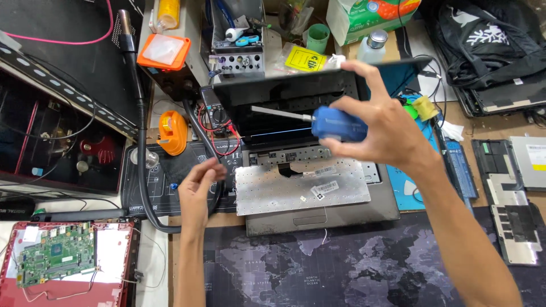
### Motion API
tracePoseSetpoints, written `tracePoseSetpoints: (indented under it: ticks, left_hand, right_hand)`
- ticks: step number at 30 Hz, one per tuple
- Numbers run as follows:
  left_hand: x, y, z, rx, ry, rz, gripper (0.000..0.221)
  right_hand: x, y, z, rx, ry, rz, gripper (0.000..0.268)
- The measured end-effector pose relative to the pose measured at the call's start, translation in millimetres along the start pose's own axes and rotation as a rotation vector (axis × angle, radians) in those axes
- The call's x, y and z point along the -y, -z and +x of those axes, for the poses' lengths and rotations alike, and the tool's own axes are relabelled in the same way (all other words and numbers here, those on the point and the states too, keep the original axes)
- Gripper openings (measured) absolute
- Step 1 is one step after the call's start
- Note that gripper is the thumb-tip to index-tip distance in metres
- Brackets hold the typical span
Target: Disassembling and reassembling a laptop keyboard and casing on a repair bench
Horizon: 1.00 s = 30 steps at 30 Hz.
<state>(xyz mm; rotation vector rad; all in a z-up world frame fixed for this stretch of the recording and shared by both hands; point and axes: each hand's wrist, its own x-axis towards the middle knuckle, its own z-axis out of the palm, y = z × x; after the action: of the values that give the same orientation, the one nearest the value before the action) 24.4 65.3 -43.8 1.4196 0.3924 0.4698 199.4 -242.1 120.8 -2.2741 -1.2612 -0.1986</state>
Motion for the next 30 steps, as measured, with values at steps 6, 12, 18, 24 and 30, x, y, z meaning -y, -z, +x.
tracePoseSetpoints:
  ticks: [6, 12, 18, 24, 30]
  left_hand:
    - [-1.9, -15.9, 19.4, -0.053, 0.057, 0.074, 0.037]
    - [31.9, -21.2, 50.9, 0.042, -0.004, -0.073, 0.053]
    - [49.8, -28.1, 61.2, 0.239, 0.014, -0.072, 0.061]
    - [41.4, -35.9, 57.6, 0.244, 0.029, 0.007, 0.064]
    - [94.5, -31.9, 66.2, 0.087, 0.090, -0.321, 0.067]
  right_hand:
    - [16.0, 4.8, -56.7, 0.179, -0.024, -0.086, 0.059]
    - [42.8, 9.9, -106.6, 0.347, -0.175, -0.021, 0.050]
    - [36.9, 10.4, -115.7, 0.532, -0.286, 0.080, 0.043]
    - [4.7, 23.4, -83.2, 0.497, -0.404, 0.418, 0.046]
    - [-13.1, 14.3, 14.4, 0.437, -0.896, 0.713, 0.067]
